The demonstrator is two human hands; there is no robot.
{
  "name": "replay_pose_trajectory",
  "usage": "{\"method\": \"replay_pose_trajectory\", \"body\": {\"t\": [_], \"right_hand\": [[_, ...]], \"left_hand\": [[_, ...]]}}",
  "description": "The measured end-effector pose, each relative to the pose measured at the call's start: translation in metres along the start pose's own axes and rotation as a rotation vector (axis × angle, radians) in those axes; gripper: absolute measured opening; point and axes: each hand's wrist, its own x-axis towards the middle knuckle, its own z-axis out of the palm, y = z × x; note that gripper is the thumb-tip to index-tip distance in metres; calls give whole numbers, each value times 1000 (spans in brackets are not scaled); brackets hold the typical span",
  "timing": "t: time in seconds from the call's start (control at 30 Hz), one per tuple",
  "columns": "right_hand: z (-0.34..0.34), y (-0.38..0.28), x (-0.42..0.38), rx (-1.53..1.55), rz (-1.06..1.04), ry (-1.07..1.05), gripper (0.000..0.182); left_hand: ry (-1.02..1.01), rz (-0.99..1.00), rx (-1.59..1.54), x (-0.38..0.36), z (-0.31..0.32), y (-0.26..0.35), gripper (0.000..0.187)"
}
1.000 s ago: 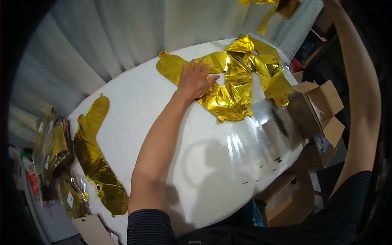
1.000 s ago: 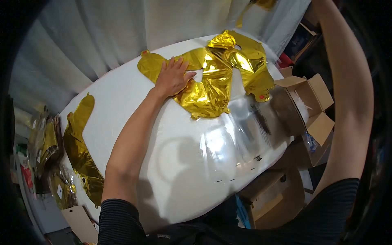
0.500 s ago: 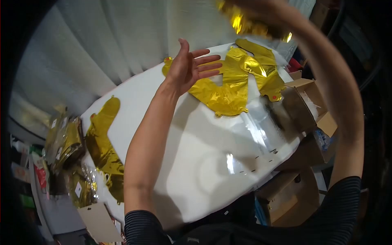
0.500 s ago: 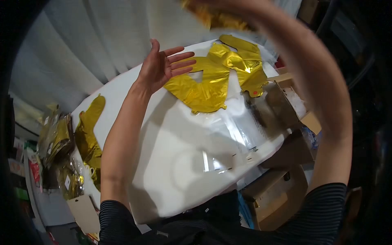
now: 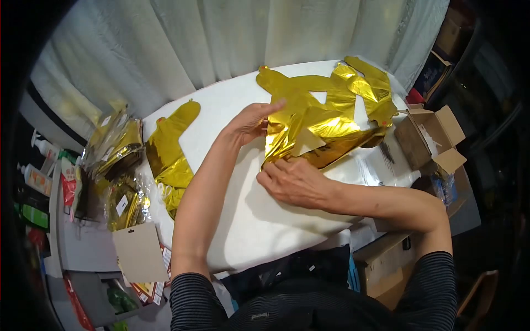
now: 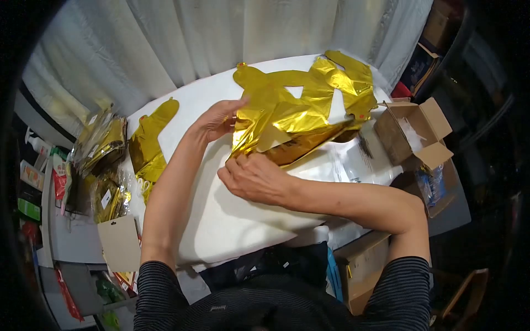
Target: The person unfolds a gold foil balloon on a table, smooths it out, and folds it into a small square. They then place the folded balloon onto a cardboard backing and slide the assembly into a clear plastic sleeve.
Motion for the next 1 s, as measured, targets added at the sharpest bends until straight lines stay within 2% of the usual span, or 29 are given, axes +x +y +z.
{"method": "replay_pose_trajectory", "body": {"t": [0.03,0.07,0.13,0.17,0.2,0.23,0.27,0.3,0.33,0.37,0.47,0.5,0.57,0.63,0.67,0.73,0.77,0.83,0.87,0.9,0.97,1.0], "right_hand": [[3,-9,0,56,-32,-28,11],[5,-19,-2,110,-60,-59,12],[1,-32,-3,129,-46,-82,12],[3,-35,-4,187,-94,-83,13],[5,-36,-6,245,-141,-81,13],[8,-32,-9,362,-97,-98,17],[2,-20,-11,504,26,-185,18],[-4,0,-12,648,145,-266,20],[-3,31,-9,602,346,-385,22],[-3,72,-15,551,503,-305,26],[15,226,-48,294,1070,70,37],[27,289,-74,180,1067,-56,45],[20,347,-107,55,1419,-272,53],[39,387,-144,-22,1492,-383,45],[54,397,-156,-24,1490,-389,45],[93,411,-186,-74,1695,-363,42],[126,434,-208,-75,1702,-377,42],[189,478,-246,-67,1632,-771,41],[187,463,-259,-63,1636,-789,41],[177,440,-273,-193,1460,-560,41],[167,430,-281,-309,1265,-357,42],[166,437,-283,-306,1039,-120,42]], "left_hand": [[-3,-37,2,3,0,-6,34],[-10,-41,5,3,-1,-12,34],[123,1,85,8,-6,-20,27],[190,205,48,12,-10,-27,21],[282,266,41,-8,-1,-13,22],[386,379,122,-9,-13,-14,23],[394,470,88,-5,-36,-26,32],[542,477,192,-7,-50,-31,33],[585,428,137,-17,-56,-35,33],[653,476,252,-20,-70,-46,34],[761,490,313,-27,-99,-75,35],[764,488,314,-27,-105,-82,35],[875,434,367,-26,-116,-90,36],[883,437,433,-26,-110,-86,36],[888,432,499,-26,-108,-86,37],[866,404,505,-26,-107,-87,38],[866,418,523,-30,-104,-84,37],[865,447,523,-34,-103,-82,37],[857,431,524,-35,-101,-81,37],[873,426,542,-36,-98,-80,37],[904,411,612,-35,-98,-81,38],[897,393,607,-34,-101,-83,38]]}}
